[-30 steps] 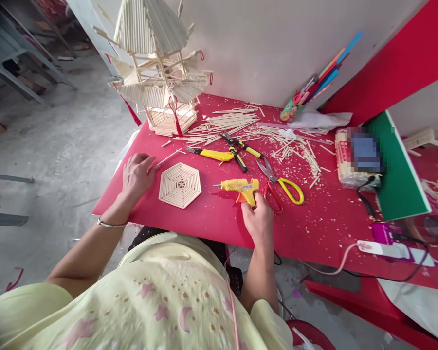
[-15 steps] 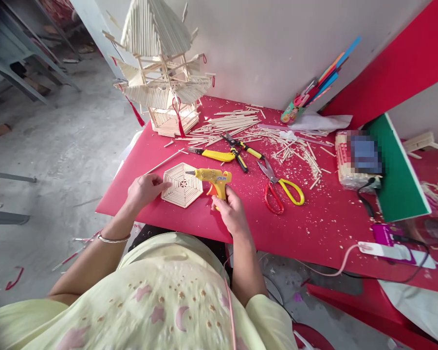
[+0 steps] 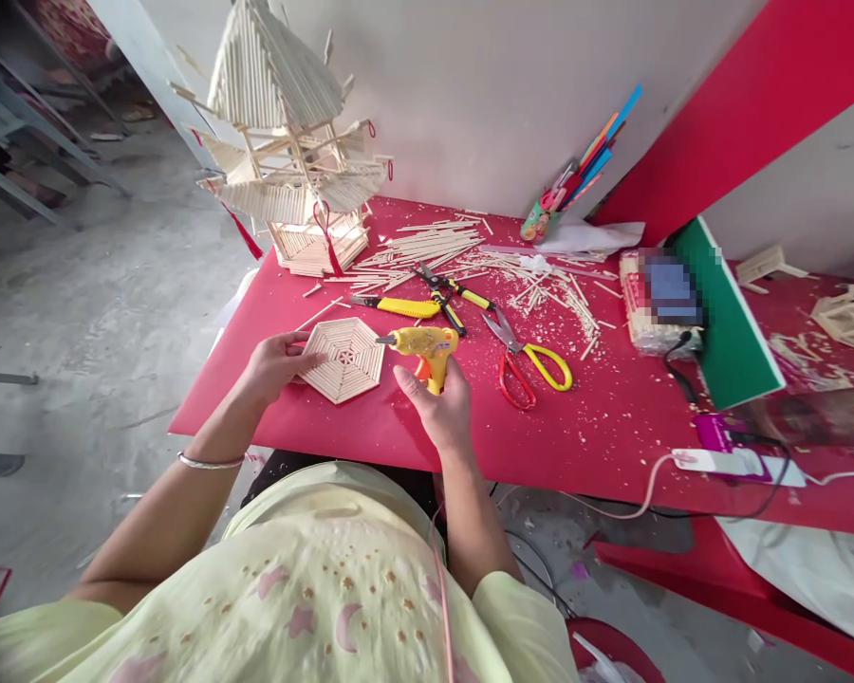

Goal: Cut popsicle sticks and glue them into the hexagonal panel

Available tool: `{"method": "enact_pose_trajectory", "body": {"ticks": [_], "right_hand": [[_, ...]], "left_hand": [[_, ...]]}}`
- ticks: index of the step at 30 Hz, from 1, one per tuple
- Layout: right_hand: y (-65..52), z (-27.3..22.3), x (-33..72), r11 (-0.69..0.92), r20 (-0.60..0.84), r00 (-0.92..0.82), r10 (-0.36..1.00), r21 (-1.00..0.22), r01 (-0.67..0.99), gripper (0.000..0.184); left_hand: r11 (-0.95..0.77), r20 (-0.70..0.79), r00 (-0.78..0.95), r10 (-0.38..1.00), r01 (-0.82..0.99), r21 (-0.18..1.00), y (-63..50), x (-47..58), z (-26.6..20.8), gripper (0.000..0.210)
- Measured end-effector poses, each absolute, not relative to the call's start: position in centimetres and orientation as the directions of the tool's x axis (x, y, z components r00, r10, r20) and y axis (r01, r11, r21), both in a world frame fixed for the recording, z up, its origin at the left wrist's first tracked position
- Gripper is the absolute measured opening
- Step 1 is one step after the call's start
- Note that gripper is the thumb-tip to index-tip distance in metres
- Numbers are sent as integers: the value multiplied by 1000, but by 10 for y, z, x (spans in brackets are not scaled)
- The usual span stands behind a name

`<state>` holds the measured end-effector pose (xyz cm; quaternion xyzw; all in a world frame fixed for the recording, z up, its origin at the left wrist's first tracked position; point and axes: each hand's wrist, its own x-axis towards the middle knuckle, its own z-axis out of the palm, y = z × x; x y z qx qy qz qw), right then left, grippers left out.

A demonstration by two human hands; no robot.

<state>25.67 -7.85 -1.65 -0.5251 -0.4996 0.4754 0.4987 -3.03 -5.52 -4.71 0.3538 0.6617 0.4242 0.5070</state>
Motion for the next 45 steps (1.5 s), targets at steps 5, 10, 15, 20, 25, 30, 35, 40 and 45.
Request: {"method": "enact_pose_trajectory", "body": {"ticks": [5, 10, 15, 20, 25, 30, 35, 40, 45], "right_hand": [[-60, 18, 269, 204, 290, 103, 952, -846, 492, 50], [-26, 67, 279, 260, 657, 86, 749, -412, 873, 57], [-7, 104, 269, 273, 752, -103, 651, -105, 956, 53], [4, 123, 258, 272, 748, -198, 634, 24, 962, 40], [11, 131, 252, 262, 753, -231, 616, 80, 962, 37], [13, 129, 246, 258, 740, -250, 625, 107, 960, 36], [17, 125, 239, 289, 719, -279, 636, 113, 951, 36], [19, 125, 234, 301, 711, -301, 636, 131, 945, 34], [19, 125, 233, 307, 699, -326, 637, 158, 938, 33]], "left_hand": [[195, -192, -218, 957, -4, 981, -57, -29, -43, 58], [-11, 20, -301, 953, 32, 999, -58, -25, -25, 40], [-169, 181, -368, 912, 65, 984, -48, -21, -12, 32], [-291, 256, -439, 861, -13, 957, -19, -19, -12, 35], [-363, 323, -498, 805, 17, 932, -4, -17, -21, 32], [-357, 295, -518, 803, -22, 934, -7, -18, -33, 26], [-344, 267, -516, 814, -56, 937, -9, -20, -32, 26], [-346, 283, -533, 797, -19, 938, -10, -20, -31, 29], [-348, 316, -519, 794, 37, 937, -12, -20, -31, 26]]}}
